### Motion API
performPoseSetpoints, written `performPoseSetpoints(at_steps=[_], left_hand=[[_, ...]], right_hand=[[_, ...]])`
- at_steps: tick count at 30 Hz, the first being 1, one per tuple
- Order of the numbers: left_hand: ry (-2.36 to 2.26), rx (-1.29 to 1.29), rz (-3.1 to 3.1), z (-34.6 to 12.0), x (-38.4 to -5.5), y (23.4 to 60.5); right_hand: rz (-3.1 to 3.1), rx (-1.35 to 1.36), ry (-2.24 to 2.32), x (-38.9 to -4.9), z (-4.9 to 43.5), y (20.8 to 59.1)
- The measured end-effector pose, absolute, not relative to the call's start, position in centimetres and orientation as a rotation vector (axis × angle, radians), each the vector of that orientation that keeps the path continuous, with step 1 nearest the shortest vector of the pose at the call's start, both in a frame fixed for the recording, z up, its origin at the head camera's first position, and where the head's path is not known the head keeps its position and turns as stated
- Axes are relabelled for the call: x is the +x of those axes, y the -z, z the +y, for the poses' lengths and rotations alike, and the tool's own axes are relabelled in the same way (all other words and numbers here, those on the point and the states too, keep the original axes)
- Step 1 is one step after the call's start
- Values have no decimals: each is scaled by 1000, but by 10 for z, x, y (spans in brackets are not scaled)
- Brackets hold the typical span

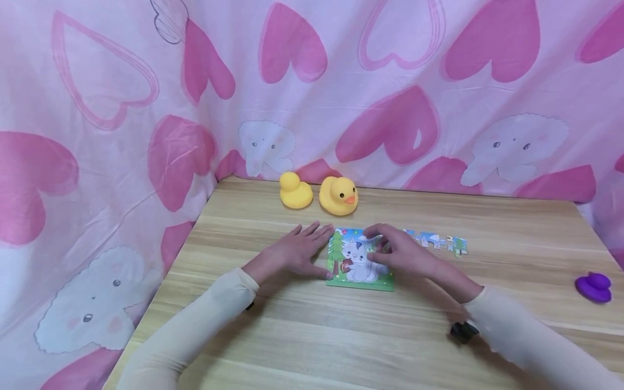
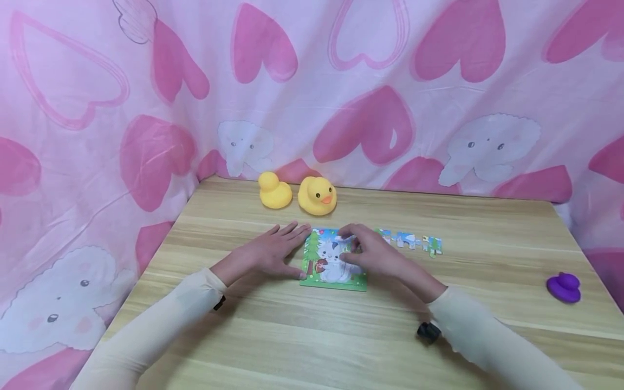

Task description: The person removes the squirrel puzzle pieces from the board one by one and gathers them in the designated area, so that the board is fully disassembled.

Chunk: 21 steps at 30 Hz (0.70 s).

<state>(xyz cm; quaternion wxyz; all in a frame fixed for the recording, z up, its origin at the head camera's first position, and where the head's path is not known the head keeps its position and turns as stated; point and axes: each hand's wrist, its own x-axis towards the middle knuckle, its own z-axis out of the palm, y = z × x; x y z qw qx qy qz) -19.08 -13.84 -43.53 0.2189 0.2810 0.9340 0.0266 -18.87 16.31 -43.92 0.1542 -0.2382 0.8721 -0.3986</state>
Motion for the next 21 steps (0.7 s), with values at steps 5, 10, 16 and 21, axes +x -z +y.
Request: performPoseSetpoints(at_steps=[5,10,16,21], left_hand=[[-74,788,2588,-139,-191,435],[-73,803,2589,-139,-191,436],[-75,814,2591,-139,-191,435],[-71,816,2593,-140,-190,435]], right_hand=[[2417,-763,1162,-181,135,444],[2400,-789,1087,-178,122,446],[2518,-779,943,-176,112,446],[2621,-790,861,-175,102,451]])
